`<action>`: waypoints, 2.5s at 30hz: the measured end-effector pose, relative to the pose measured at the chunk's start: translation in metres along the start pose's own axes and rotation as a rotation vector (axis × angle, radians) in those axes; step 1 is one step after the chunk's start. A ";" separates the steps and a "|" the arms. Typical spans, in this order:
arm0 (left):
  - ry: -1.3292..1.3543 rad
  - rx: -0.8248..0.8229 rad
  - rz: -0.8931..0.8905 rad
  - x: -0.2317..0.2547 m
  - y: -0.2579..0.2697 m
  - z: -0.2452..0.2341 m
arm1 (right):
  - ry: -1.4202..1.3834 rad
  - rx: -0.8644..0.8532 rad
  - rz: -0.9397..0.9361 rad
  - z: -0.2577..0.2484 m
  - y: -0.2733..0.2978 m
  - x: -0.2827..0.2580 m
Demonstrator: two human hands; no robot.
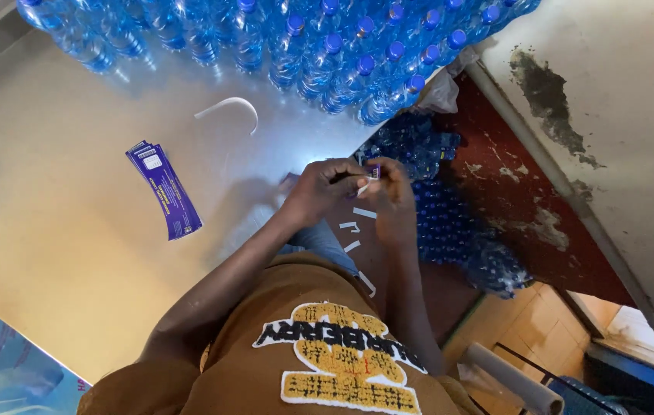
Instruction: Manually applying adhesive labels to plastic water bottles at a workstation.
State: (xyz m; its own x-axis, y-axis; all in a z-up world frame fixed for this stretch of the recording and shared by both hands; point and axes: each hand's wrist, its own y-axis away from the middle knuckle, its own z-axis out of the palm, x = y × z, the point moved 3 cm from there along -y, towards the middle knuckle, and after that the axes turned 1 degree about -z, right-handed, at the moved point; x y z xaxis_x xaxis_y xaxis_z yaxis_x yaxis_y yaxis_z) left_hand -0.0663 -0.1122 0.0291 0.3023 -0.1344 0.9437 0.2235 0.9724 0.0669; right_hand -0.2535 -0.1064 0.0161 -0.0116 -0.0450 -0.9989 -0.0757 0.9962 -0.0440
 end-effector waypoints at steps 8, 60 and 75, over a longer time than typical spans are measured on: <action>0.040 0.378 -0.014 -0.033 0.006 -0.050 | -0.015 0.126 0.008 -0.015 -0.006 0.031; -0.917 0.305 -0.324 -0.153 -0.073 -0.190 | 0.348 0.205 0.448 0.002 0.042 0.070; -0.308 0.293 -0.558 -0.134 0.110 -0.121 | -0.135 -0.012 0.542 0.083 0.059 0.181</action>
State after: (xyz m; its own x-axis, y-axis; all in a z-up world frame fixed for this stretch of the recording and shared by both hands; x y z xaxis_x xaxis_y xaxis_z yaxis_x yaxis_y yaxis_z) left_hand 0.0301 -0.0099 -0.1288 -0.0711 -0.6105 0.7888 -0.0036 0.7910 0.6118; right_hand -0.1775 -0.0497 -0.1690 0.0759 0.4842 -0.8716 -0.1060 0.8731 0.4758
